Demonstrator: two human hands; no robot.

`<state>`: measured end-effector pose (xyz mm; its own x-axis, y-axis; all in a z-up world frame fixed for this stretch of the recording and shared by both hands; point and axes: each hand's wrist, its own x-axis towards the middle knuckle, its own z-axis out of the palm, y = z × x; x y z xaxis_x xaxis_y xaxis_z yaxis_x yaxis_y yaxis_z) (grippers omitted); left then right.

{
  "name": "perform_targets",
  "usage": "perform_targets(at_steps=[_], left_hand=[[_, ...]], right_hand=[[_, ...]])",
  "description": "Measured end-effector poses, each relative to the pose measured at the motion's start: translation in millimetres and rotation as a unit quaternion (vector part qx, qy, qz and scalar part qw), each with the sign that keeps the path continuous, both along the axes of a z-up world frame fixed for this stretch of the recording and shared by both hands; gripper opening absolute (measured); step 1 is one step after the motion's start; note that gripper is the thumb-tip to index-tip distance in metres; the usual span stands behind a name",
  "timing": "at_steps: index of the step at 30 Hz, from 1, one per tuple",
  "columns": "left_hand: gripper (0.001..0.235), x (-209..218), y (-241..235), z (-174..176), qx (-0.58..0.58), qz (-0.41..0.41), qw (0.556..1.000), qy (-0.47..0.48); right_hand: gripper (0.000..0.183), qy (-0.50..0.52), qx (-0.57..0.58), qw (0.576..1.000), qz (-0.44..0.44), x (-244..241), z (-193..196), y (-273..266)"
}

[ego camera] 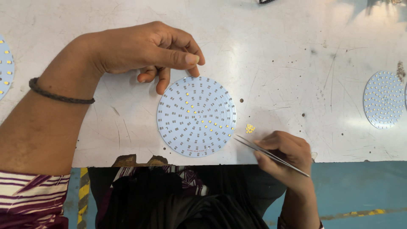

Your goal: The person uses tweezers to pick up small yellow LED components and place them into designated spots on a circular LED board. They rotate the board to access different areas and continue placing components one by one.

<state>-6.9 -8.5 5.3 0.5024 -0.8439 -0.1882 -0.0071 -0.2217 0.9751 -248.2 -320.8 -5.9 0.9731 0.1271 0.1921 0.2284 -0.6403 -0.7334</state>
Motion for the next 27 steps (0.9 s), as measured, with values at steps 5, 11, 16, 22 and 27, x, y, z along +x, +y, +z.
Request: perform_targets(at_steps=[5, 11, 16, 22, 27], left_hand=[[0.06, 0.8, 0.2, -1.2, 0.007, 0.001, 1.0, 0.001], [0.062, 1.9, 0.2, -1.8, -0.005, -0.01, 1.0, 0.003], [0.062, 1.6, 1.1, -2.3, 0.009, -0.009, 1.0, -0.008], [0.062, 2.4, 1.0, -3.8, 0.003, -0.012, 1.0, -0.017], [0.06, 2.6, 1.3, -3.6, 0.0, -0.014, 1.0, -0.008]], right_hand=[[0.016, -0.014, 0.033, 0.997, -0.07, -16.2, -0.8, -7.3], [0.018, -0.024, 0.003, 0.996, -0.089, -20.1, -7.9, -5.0], [0.018, -0.027, -0.001, 0.997, -0.077, -15.2, -5.8, -2.0], [0.019, -0.034, -0.01, 0.997, -0.07, -14.0, -6.7, -0.8], [0.019, -0.034, -0.005, 0.997, -0.072, -14.9, -6.7, -2.6]])
